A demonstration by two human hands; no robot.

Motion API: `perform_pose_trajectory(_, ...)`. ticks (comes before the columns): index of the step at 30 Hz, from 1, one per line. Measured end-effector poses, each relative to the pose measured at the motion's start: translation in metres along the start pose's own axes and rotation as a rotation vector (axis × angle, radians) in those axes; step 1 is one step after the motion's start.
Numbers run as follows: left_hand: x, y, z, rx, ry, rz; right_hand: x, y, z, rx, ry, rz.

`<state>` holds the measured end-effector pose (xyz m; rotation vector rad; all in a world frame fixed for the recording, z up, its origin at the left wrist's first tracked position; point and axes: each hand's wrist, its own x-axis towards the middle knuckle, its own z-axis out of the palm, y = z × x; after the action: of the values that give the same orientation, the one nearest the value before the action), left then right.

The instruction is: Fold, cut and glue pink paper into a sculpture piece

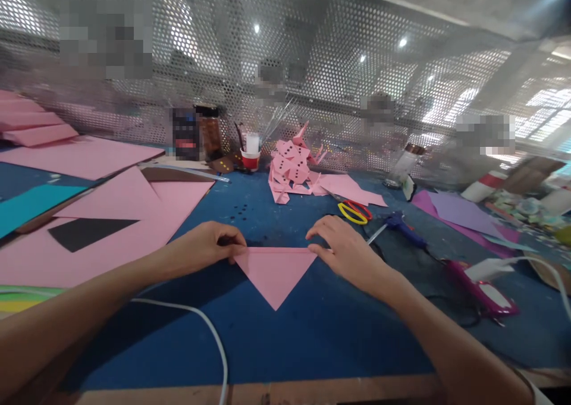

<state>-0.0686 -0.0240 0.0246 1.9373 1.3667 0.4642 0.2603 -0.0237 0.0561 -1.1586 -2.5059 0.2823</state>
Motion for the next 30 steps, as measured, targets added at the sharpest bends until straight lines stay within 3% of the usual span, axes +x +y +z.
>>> perform_pose_trajectory(2, 0.0, 0.002, -0.001, -0.012, -0.027, -0.001, -0.005, -0.013, 0.002, 0.004, 0.028, -0.119)
perform_pose_trajectory(4, -0.001, 0.003, -0.002, -0.028, -0.056, 0.003, -0.011, -0.027, 0.007, 0.108, -0.053, -0.207)
perform_pose_trajectory(9, -0.002, 0.006, -0.002, -0.045, -0.087, 0.012, -0.018, -0.047, 0.024, 0.155, -0.202, -0.226)
perform_pose_trajectory(21, -0.004, 0.004, 0.005, 0.106, 0.019, 0.052, -0.016, -0.043, 0.038, 0.013, -0.179, -0.274)
perform_pose_trajectory(30, -0.004, 0.001, 0.006, 0.164, 0.059, 0.119, -0.013, -0.035, 0.028, -0.045, -0.233, -0.398)
